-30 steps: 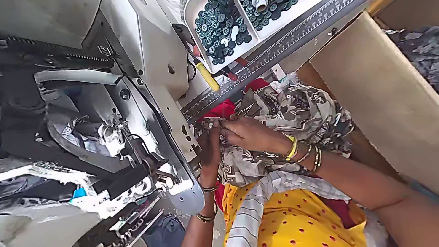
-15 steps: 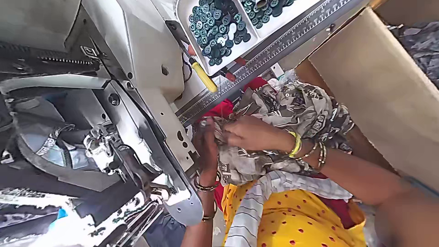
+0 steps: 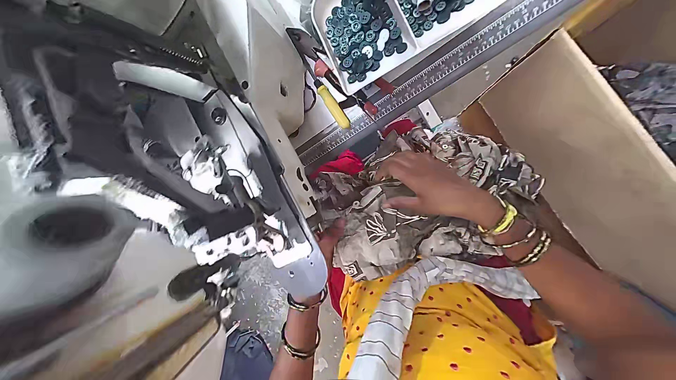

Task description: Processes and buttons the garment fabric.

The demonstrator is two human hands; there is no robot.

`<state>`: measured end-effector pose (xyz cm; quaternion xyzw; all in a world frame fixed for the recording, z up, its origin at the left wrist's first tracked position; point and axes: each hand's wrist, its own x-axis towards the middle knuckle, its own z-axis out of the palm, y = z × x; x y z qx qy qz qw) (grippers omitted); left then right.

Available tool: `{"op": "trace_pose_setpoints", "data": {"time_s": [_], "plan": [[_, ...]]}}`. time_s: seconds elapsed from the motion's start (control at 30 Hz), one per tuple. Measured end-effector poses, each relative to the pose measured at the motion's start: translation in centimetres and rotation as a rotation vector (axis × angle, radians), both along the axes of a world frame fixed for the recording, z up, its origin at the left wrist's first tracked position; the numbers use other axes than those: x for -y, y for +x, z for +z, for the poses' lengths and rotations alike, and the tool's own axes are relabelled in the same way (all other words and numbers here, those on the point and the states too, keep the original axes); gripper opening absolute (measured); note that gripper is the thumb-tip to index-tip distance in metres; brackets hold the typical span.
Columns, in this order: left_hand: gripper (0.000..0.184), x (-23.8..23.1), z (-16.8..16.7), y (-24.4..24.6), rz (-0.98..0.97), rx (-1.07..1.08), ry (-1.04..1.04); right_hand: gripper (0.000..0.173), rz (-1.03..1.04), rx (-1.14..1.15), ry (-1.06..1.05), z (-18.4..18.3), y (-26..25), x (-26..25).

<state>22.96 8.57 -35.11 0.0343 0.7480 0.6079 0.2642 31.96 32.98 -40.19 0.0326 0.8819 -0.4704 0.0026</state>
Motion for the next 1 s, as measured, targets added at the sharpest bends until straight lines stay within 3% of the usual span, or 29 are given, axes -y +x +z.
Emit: {"op": "trace_pose_setpoints", "data": {"time_s": [0.07, 0.13, 0.2, 0.27, 0.37, 0.47, 0.57, 0.7, 0.87, 1.0], "plan": [[0.068, 1.8, 0.0, 1.0, 0.004, -0.021, 0.025, 0.042, 0.070, 0.083, 0.137, 0.4, 0.6, 0.7], [0.061, 3.4, 0.7, 2.0, -0.084, -0.100, -0.023, 0.028, 0.047, 0.112, 0.172, 0.9, 1.5, 0.8], [0.044, 4.9, 1.7, 2.3, -0.175, -0.234, -0.054, 0.026, -0.005, 0.028, 0.151, 1.7, 3.0, 1.1], [0.043, 7.2, 2.6, 1.5, -0.287, -0.390, -0.088, 0.025, -0.045, -0.116, 0.156, 2.6, 4.4, 1.9], [0.032, 11.9, 4.3, -0.7, -0.354, -0.642, -0.151, 0.039, 0.031, -0.262, 0.232, 3.7, 6.3, 3.4], [0.027, 16.5, 5.2, -1.8, -0.372, -0.898, -0.410, 0.053, 0.113, -0.190, 0.259, 3.7, 8.1, 3.1], [0.029, 19.0, 1.2, -0.8, -0.447, -0.750, -0.566, 0.053, 0.182, -0.036, 0.290, 3.2, 9.5, 2.1], [0.030, 18.7, -3.3, 1.7, -0.338, -0.587, -0.456, 0.050, 0.238, 0.070, 0.350, 3.1, 10.0, 2.3], [0.035, 18.3, -3.0, 2.4, -0.114, -0.587, -0.312, 0.040, 0.228, 0.115, 0.423, 4.7, 8.7, 2.9], [0.034, 17.7, -2.3, 2.3, -0.083, -0.607, -0.260, 0.036, 0.186, -0.063, 0.430, 5.1, 6.1, 5.9]]}}
